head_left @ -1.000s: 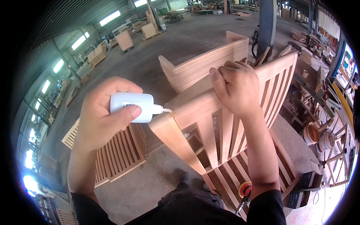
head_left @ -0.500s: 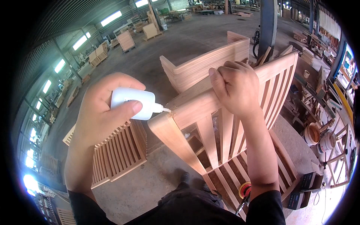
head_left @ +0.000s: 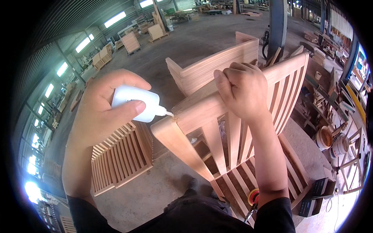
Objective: The person sands the edges and surfaces of a wooden chair frame using a handheld orbital sander. They then apply glue from a bottle to a specific joint on the chair and rub it in with their finger.
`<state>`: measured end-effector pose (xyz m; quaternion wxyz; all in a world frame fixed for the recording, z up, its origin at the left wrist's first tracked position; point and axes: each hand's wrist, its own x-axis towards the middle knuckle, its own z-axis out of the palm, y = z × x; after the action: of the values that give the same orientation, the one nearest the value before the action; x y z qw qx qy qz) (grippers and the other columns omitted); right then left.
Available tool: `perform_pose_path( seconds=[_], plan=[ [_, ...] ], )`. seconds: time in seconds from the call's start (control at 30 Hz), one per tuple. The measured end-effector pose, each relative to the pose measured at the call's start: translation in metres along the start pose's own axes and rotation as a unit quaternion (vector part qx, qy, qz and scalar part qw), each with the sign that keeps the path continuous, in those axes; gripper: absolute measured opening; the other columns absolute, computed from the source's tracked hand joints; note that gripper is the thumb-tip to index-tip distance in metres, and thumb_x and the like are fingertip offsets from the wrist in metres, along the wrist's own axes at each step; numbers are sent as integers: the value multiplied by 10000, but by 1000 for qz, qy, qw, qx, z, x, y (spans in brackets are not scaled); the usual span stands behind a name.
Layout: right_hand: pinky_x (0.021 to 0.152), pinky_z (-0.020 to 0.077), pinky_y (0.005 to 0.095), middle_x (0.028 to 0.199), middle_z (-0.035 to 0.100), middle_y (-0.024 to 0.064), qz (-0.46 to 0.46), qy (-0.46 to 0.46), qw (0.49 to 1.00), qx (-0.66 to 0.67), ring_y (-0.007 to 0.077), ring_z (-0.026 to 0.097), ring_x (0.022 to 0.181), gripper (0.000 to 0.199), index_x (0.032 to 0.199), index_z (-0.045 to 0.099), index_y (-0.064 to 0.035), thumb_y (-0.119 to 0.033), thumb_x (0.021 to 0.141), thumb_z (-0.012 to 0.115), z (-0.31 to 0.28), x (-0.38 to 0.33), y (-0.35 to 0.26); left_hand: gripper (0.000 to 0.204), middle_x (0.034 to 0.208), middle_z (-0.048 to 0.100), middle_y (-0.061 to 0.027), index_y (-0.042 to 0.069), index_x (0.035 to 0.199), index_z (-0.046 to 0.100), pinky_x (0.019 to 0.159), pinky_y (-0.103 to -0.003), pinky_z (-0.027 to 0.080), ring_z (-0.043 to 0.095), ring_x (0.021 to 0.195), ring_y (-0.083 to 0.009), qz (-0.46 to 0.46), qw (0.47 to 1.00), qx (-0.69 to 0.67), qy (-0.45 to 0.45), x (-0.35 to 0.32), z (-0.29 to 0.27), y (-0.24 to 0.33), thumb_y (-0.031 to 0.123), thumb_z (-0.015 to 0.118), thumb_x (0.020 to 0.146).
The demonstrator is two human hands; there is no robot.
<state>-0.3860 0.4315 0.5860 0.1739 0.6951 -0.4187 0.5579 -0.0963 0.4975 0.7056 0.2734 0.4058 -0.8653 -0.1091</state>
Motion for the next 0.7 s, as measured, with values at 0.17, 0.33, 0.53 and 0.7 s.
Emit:
perform_pose_path(
  seconds=[0.17,0.33,0.53,0.7],
  plan=[
    [616,516,465,599,593,141,2,-4,1000,-6,351,643,608,388,578,622,-21,-208,909,703,-1,0,1,298,981,727,-73,51,1155,704,743,-316,568,733,857,-162,-6,1000,-7,-15,5,-2,1,230,745,921],
    [636,521,471,617,605,142,-2,2,1000,-5,360,650,631,389,578,619,-20,-209,907,703,0,-1,1,318,1007,711,-79,49,1141,706,753,-317,558,718,869,-162,-16,999,-4,-28,8,-6,3,257,761,907],
    [650,525,477,628,613,145,5,-16,1000,-4,370,652,641,392,580,624,-20,-214,911,700,-2,0,1,329,1010,705,-78,59,1126,713,749,-320,554,710,878,-163,-11,999,26,-40,14,-9,3,284,772,892],
    [654,526,479,632,616,148,21,-21,1000,-6,370,648,629,397,577,626,-22,-217,915,698,-3,0,-1,334,1004,701,-75,65,1119,716,753,-321,553,707,876,-170,-28,997,47,-47,20,-11,10,285,777,875]
  ],
)
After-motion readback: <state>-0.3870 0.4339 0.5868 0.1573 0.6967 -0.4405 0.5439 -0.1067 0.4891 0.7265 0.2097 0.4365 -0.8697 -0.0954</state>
